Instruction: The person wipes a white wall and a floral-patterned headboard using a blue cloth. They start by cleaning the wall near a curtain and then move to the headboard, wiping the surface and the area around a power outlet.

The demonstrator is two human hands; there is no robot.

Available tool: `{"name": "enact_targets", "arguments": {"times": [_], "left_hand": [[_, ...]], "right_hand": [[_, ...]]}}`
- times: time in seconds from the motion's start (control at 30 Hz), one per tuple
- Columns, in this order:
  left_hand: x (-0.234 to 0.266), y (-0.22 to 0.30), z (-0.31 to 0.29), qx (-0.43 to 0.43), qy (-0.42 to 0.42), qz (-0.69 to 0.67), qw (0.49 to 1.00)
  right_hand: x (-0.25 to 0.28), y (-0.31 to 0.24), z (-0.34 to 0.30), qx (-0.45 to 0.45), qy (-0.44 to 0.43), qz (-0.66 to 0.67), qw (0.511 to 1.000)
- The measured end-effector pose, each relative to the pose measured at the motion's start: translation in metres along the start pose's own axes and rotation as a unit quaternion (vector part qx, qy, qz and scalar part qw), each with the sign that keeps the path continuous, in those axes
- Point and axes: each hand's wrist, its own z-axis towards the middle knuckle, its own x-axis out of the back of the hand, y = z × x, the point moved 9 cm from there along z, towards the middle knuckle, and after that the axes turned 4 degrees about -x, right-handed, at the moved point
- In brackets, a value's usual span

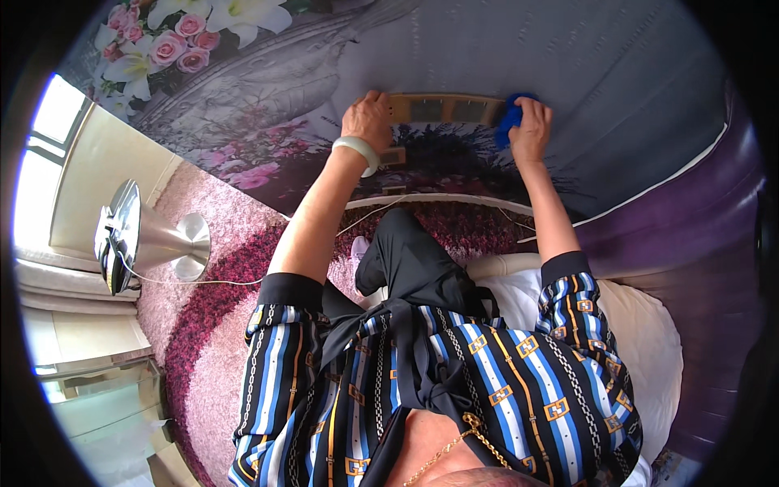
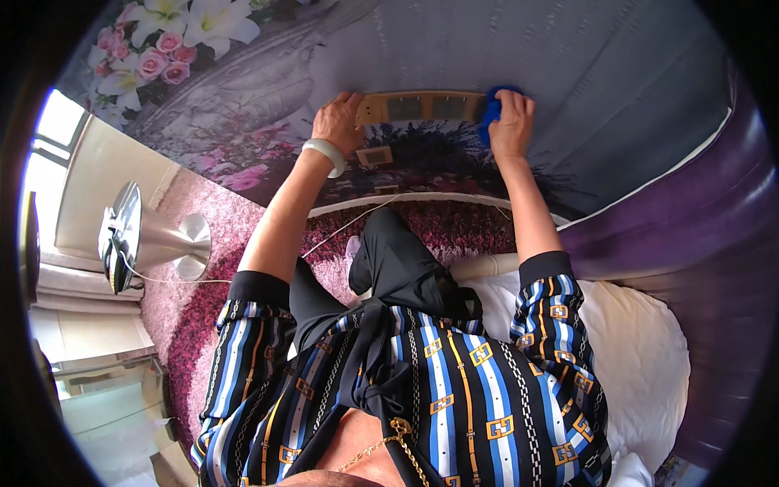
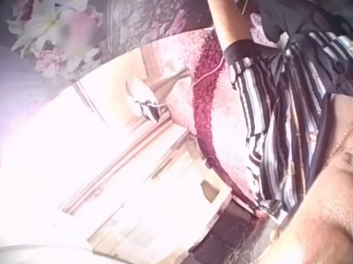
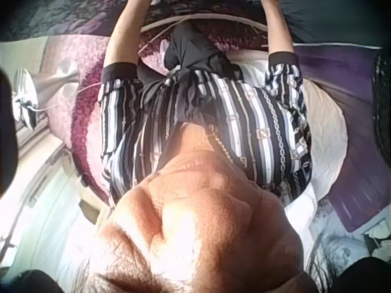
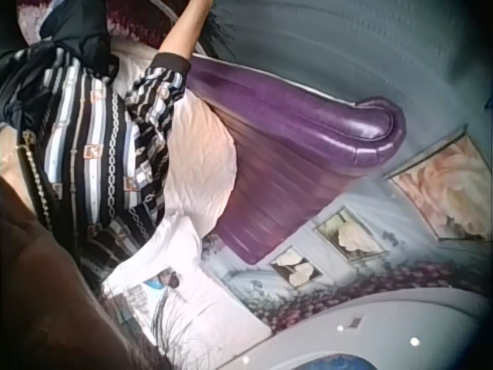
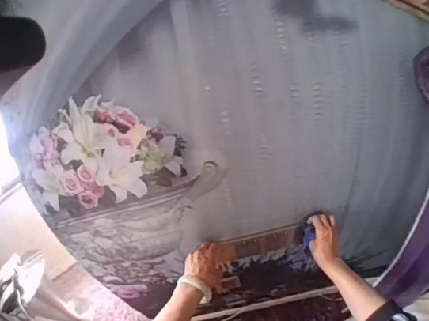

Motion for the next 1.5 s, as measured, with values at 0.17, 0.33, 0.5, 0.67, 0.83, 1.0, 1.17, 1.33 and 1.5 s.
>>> {"name": "enact_targets", "arguments": {"times": [0.17, 0.33, 0.5, 0.67, 0.83, 1.0, 1.17, 1.33, 1.5], "left_hand": [[0.006, -0.002, 0.002, -0.004, -0.051, -0.013, 0.999], [0.003, 0.001, 0.002, -0.003, -0.077, 0.003, 0.997], [-0.006, 0.012, 0.001, -0.012, -0.050, 0.038, 0.998], [-0.012, 0.024, -0.008, -0.035, 0.071, 0.115, 0.990], [-0.014, 0.047, 0.000, -0.026, 0.059, 0.126, 0.990], [-0.020, 0.054, 0.000, -0.055, 0.057, 0.113, 0.990], [-0.021, 0.046, -0.010, -0.050, 0.042, 0.120, 0.991], [-0.022, 0.060, -0.004, -0.055, 0.031, 0.099, 0.993], [-0.017, 0.052, -0.005, -0.060, 0.041, 0.075, 0.995]], "right_hand": [[-0.004, -0.025, -0.001, -0.026, 0.047, 0.039, 0.998], [-0.041, -0.126, -0.011, 0.145, -0.013, 0.114, 0.983], [-0.037, -0.124, -0.003, 0.200, -0.029, 0.044, 0.978], [-0.001, -0.015, -0.003, 0.081, 0.007, 0.009, 0.997], [-0.003, 0.081, -0.015, -0.155, -0.017, 0.185, 0.970], [-0.062, 0.100, -0.059, -0.384, 0.070, 0.404, 0.827], [-0.120, 0.059, -0.115, -0.632, 0.179, 0.565, 0.500], [-0.201, 0.045, -0.126, -0.687, 0.166, 0.688, 0.164], [-0.234, -0.078, -0.120, -0.661, 0.058, 0.739, 0.121]]}}
